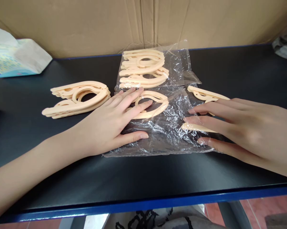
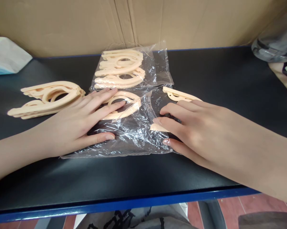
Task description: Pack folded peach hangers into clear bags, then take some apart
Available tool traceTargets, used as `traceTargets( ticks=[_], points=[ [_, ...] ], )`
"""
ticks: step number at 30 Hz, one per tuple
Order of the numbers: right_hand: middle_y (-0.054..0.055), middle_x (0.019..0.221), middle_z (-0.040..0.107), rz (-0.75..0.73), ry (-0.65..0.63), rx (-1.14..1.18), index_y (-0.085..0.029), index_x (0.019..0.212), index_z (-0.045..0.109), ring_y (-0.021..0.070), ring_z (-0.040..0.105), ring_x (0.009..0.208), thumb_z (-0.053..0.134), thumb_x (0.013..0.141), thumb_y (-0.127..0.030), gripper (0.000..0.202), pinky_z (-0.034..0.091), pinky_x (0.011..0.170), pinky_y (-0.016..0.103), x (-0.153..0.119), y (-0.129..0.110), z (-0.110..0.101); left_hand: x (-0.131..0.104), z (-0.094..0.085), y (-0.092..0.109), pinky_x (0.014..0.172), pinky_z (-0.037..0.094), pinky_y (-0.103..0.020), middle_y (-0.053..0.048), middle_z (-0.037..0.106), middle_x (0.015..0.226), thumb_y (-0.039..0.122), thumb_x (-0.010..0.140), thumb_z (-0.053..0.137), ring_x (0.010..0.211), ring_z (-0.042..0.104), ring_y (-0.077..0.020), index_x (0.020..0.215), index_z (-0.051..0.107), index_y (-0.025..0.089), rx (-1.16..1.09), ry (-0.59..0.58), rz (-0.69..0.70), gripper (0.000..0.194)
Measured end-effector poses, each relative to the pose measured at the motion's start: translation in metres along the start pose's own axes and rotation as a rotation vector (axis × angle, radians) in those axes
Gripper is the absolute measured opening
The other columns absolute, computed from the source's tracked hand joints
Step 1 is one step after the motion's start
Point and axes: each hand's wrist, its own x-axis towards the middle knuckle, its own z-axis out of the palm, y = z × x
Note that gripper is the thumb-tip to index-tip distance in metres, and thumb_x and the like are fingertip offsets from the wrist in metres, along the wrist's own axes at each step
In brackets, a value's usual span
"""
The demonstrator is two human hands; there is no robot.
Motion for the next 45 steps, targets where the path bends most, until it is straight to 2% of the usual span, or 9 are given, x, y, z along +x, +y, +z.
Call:
traceTargets(
  ticks=[6,13,21,34,41,45],
  points=[
    [0.008,0.124,0.07,0.006,-0.002,0.004,-0.023,0.128,0.061,0.0282,0.07,0.107,0.03,0.107,-0.034,0.039,0.06,0.079,0.048,0.0,0.0,0.001,0.0,0.001,0.0,0.125,0.027,-0.059,-0.019,0.027,0.17,0.07,0.103,0.035,0.156,0.028,-0.0377,0.159,0.038,0.018,0.008,0.004,0.011,0.076],
    [0.009,0.124,0.07,0.011,-0.004,0.016,-0.024,0.128,0.062,0.0283,0.07,0.107,0.031,0.106,-0.034,0.039,0.059,0.08,0.047,-0.002,0.0,0.0,0.002,-0.003,0.001,0.126,0.025,-0.058,-0.018,0.025,0.171,0.07,0.102,0.035,0.157,0.025,-0.0372,0.16,0.037,0.019,-0.006,-0.038,-0.015,0.077],
    [0.008,0.125,0.069,0.004,-0.013,0.017,-0.023,0.13,0.06,0.0276,0.069,0.106,0.03,0.107,-0.033,0.039,0.058,0.082,0.047,-0.003,0.0,0.001,0.002,-0.003,0.001,0.125,0.027,-0.058,-0.02,0.027,0.17,0.068,0.103,0.035,0.156,0.028,-0.0385,0.159,0.039,0.016,-0.002,-0.028,-0.003,0.077],
    [0.007,0.124,0.07,0.011,0.001,0.033,-0.024,0.129,0.062,0.0277,0.07,0.106,0.03,0.107,-0.034,0.04,0.058,0.081,0.046,-0.002,0.0,0.0,0.004,-0.009,0.005,0.123,0.03,-0.064,-0.022,0.024,0.17,0.069,0.104,0.03,0.156,0.026,-0.0416,0.158,0.039,0.014,0.022,-0.074,-0.02,0.078],
    [0.009,0.127,0.067,0.003,-0.006,0.022,-0.023,0.132,0.058,0.0278,0.067,0.108,0.029,0.108,-0.034,0.04,0.055,0.084,0.047,-0.003,0.001,0.001,0.002,-0.005,0.004,0.127,0.027,-0.06,-0.013,0.023,0.173,0.07,0.103,0.03,0.158,0.025,-0.0361,0.16,0.035,0.021,0.026,-0.055,-0.039,0.075],
    [0.007,0.131,0.065,0.033,-0.029,0.038,-0.026,0.133,0.057,0.0275,0.066,0.109,0.029,0.108,-0.036,0.04,0.054,0.085,0.047,-0.005,0.0,0.002,0.003,-0.006,0.004,0.127,0.026,-0.06,-0.015,0.025,0.172,0.07,0.103,0.032,0.157,0.026,-0.038,0.159,0.037,0.017,0.01,-0.047,-0.021,0.077]
  ],
)
